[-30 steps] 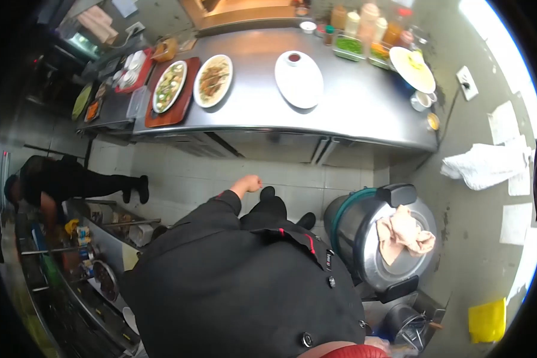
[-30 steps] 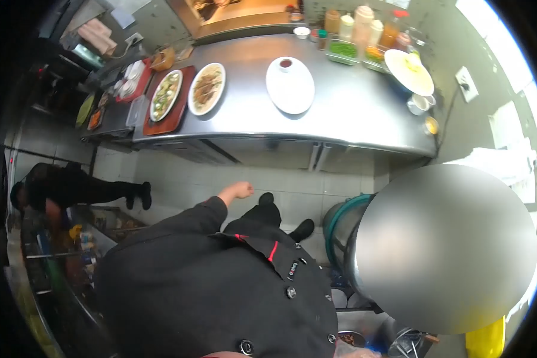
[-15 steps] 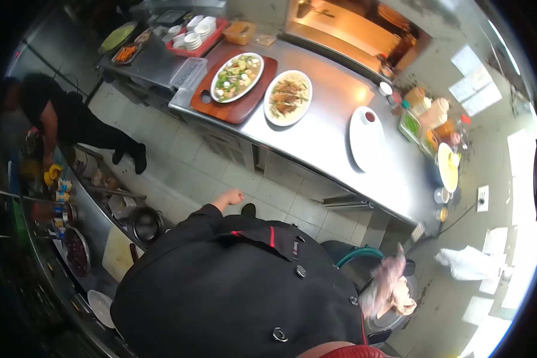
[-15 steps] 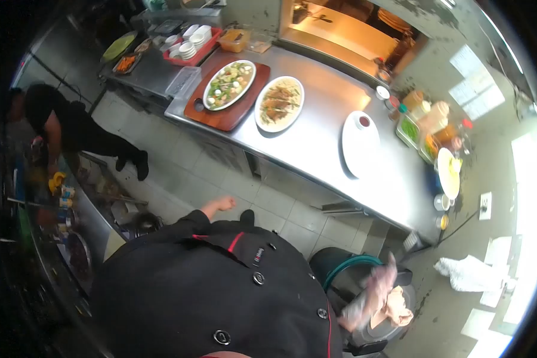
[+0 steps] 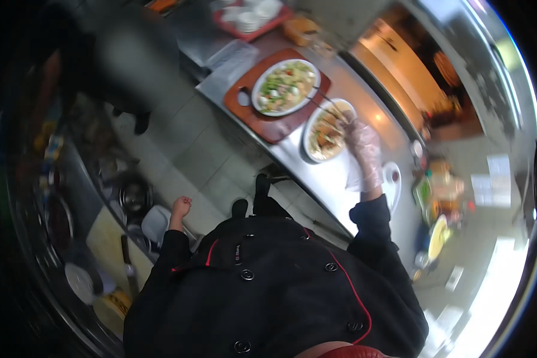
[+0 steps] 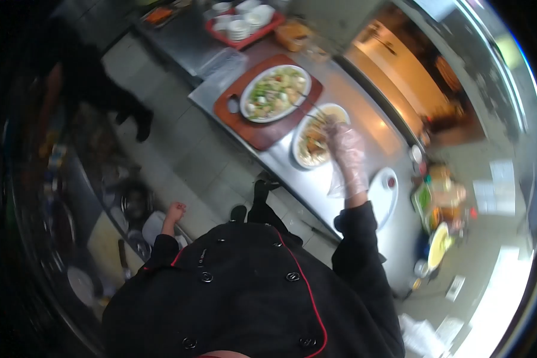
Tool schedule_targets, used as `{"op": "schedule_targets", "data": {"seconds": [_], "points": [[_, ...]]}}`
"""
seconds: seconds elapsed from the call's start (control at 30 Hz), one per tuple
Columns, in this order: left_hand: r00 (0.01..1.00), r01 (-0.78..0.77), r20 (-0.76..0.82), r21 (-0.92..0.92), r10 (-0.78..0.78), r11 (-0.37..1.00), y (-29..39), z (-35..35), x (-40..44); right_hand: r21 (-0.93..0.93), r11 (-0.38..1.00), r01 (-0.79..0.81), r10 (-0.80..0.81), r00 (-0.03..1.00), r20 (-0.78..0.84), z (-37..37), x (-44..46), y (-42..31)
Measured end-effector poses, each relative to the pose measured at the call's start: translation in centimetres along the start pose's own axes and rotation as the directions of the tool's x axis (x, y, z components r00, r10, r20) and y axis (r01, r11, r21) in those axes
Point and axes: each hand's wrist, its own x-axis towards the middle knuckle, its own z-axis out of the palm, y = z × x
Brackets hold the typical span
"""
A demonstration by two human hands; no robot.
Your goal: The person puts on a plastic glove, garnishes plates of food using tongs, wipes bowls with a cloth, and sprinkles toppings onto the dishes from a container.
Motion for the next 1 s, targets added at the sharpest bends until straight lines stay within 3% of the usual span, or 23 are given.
{"op": "schedule_targets", "data": {"seconds": [0.03, 0.07, 0.17, 0.23, 0.33, 0.4, 0.43, 0.5, 0.57, 0.6, 0.63, 0.67, 0.73, 0.83, 0.93, 0.97, 1.0], "points": [[0.993, -0.119, 0.001, 0.068, 0.119, 0.991, -2.9, 1.2, -0.8, 0.045, 0.996, 0.077, -0.077, 0.997, 0.002, 0.2, 2.2, 0.4], [0.996, -0.063, -0.058, 0.054, 0.066, 0.997, -3.4, 1.4, -3.5, 0.1, 0.979, 0.177, -0.178, 0.984, 0.0, 0.6, 5.3, 0.1], [0.968, 0.134, -0.212, -0.026, -0.136, 0.991, -0.9, 2.8, -12.4, 0.032, 0.962, 0.272, -0.273, 0.962, 0.032, 1.8, 12.1, -1.4], [0.958, 0.229, -0.129, -0.201, -0.257, 0.953, -2.3, 6.0, -14.3, -0.046, 0.949, 0.311, -0.304, 0.945, 0.121, 1.5, 15.4, -4.0], [0.912, 0.384, 0.164, -0.661, -0.376, 0.644, -6.5, 11.1, -14.8, -0.215, 0.935, 0.281, -0.226, 0.942, 0.248, 0.7, 17.9, -6.1], [0.911, 0.371, -0.024, -0.386, -0.411, 0.844, -2.4, 11.7, -17.0, -0.267, 0.918, 0.292, -0.195, 0.921, 0.337, 1.3, 20.0, -6.1], [0.872, 0.448, -0.104, -0.226, -0.479, 0.865, 0.8, 11.0, -17.8, -0.237, 0.919, 0.316, -0.227, 0.913, 0.339, 1.7, 20.8, -6.0], [0.799, 0.554, -0.196, -0.129, -0.569, 0.823, 8.3, 7.9, -19.6, -0.184, 0.923, 0.337, -0.264, 0.906, 0.332, 2.7, 22.0, -5.3], [0.808, 0.507, -0.205, -0.238, -0.553, 0.828, 10.1, 6.0, -18.8, -0.238, 0.921, 0.309, -0.194, 0.892, 0.409, 3.6, 23.1, -4.1], [0.81, 0.463, -0.261, -0.267, -0.525, 0.846, 11.2, 5.2, -18.4, -0.182, 0.924, 0.337, -0.28, 0.919, 0.278, 6.1, 23.8, -1.0], [0.891, 0.344, -0.236, -0.206, -0.387, 0.916, 8.0, 5.2, -16.7, -0.097, 0.913, 0.397, -0.375, 0.908, 0.188, 4.1, 21.8, -0.3], [0.949, 0.214, -0.2, -0.158, -0.244, 0.964, 4.2, 5.1, -14.3, -0.103, 0.96, 0.26, -0.216, 0.924, 0.315, -0.3, 19.5, -3.6], [0.867, 0.131, -0.271, -0.686, -0.418, 0.716, 2.5, 4.2, -11.1, -0.054, 0.971, 0.231, -0.193, 0.902, 0.385, -1.9, 17.5, -3.2], [0.821, -0.022, -0.441, -0.659, -0.362, 0.752, 3.2, 2.8, -9.0, -0.196, 0.97, 0.147, -0.034, 0.872, 0.488, 0.3, 16.1, -0.9], [0.927, 0.041, -0.222, -0.742, -0.303, 0.67, 0.9, 3.1, -6.5, -0.149, 0.974, 0.168, -0.088, 0.896, 0.434, 1.7, 14.5, -1.0], [0.904, 0.237, -0.012, -0.818, -0.428, 0.524, 2.8, 2.0, -6.6, -0.135, 0.977, 0.163, -0.095, 0.907, 0.411, 2.6, 14.2, -1.0], [0.916, 0.275, 0.05, -0.799, -0.397, 0.534, 1.9, 2.2, -5.7, -0.118, 0.98, 0.159, -0.103, 0.917, 0.385, 3.3, 13.9, -1.2]]}}
